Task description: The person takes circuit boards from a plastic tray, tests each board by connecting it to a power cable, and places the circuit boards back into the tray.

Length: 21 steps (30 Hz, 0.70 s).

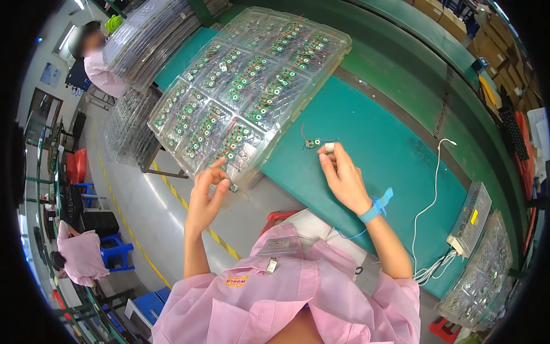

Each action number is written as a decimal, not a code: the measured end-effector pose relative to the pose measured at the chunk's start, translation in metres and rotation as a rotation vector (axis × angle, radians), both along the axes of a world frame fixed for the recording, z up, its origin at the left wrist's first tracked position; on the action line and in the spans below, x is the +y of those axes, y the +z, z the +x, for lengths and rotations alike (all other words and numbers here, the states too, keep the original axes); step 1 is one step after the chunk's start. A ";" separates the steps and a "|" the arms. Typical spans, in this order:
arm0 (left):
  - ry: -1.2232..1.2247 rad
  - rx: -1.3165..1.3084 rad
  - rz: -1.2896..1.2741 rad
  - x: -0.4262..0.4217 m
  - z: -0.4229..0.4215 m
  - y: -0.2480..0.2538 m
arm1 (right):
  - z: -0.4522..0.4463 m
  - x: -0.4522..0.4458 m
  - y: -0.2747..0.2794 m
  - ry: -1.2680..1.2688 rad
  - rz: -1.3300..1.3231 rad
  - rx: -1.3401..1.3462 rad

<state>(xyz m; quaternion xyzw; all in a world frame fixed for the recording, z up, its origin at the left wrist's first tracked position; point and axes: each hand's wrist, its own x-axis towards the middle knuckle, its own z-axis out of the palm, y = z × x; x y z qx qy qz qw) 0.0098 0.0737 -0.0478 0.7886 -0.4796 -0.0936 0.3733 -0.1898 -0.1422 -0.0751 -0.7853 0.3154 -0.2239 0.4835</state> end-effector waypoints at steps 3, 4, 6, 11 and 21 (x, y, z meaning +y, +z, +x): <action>-0.035 0.015 0.049 -0.012 0.012 -0.006 | 0.000 -0.004 -0.010 0.010 0.029 0.058; -0.049 0.023 0.065 -0.015 0.014 -0.008 | -0.002 -0.006 -0.013 0.012 0.038 0.081; -0.042 0.083 0.058 -0.016 0.015 -0.009 | -0.004 -0.012 -0.018 0.003 0.061 0.047; 0.037 0.303 0.070 -0.006 0.013 -0.010 | -0.002 -0.012 -0.023 0.026 0.151 -0.032; 0.036 0.458 -0.095 0.001 0.019 -0.014 | -0.003 -0.013 -0.016 0.033 0.181 0.009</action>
